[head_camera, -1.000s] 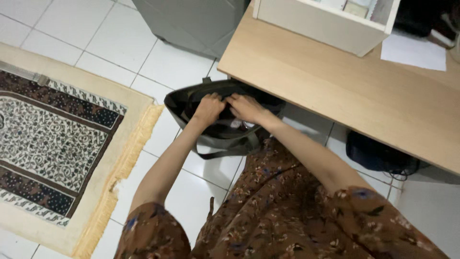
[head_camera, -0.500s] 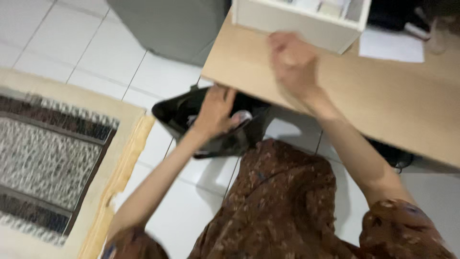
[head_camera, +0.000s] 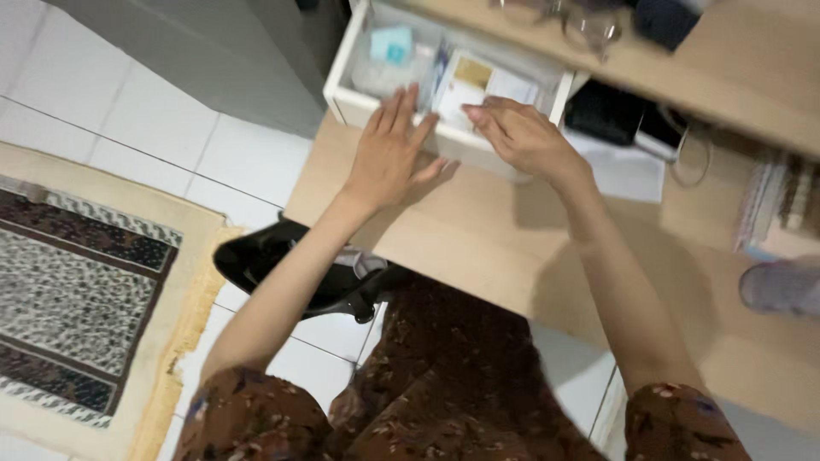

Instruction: The person packs a bag at a desk. They place a lotion bottle into a small pouch, put the pouch and a wallet into a larger bag, fill a pencil case with pens, coil a cable, and handle sunglasses and a phone while gathering daily items into the bag.

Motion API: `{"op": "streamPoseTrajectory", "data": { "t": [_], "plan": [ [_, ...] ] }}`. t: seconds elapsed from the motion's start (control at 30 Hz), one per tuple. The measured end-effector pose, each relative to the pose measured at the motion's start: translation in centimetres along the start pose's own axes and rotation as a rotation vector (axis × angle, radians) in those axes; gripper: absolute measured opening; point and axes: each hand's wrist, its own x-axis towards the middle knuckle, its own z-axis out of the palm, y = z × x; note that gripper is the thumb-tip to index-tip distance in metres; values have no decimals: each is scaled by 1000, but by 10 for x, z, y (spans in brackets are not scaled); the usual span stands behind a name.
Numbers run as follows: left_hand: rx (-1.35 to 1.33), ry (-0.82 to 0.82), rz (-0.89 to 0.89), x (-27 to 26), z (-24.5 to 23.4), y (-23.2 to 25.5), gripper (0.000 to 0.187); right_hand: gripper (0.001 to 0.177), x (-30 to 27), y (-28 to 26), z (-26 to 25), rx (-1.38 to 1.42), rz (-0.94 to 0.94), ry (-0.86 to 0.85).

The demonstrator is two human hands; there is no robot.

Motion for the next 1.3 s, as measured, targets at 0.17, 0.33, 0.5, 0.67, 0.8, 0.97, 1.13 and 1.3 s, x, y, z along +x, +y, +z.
{"op": "streamPoseTrajectory", "data": {
  "t": [0.17,0.33,0.5,0.67,0.8,0.97,1.13,1.3],
  "plan": [
    [12,-40,-108,16,-28,-24,55,68,24,-23,-27,-281,12,-18],
    [39,-110,-124,29,-38,-58,52,76,32,-23,-32,-365,-14,-133],
    [-37,-55,-25,18,-58,-82,47,64,29,-22,-42,-349,-228,46],
    [-151,-73,-3,25,-83,-96,33,40,32,-36,-76,-168,71,78],
    [-178,-63,28,42,-84,-100,22,37,34,-40,-86,-231,-43,155],
    [-209,-86,0,43,-81,-101,19,39,35,-46,-90,-195,-39,106],
    [-204,-148,-86,41,-76,-95,21,45,30,-44,-86,-35,-71,130],
    [34,-487,-181,56,-70,-79,41,35,30,-22,-84,65,-311,177]
  ]
}}
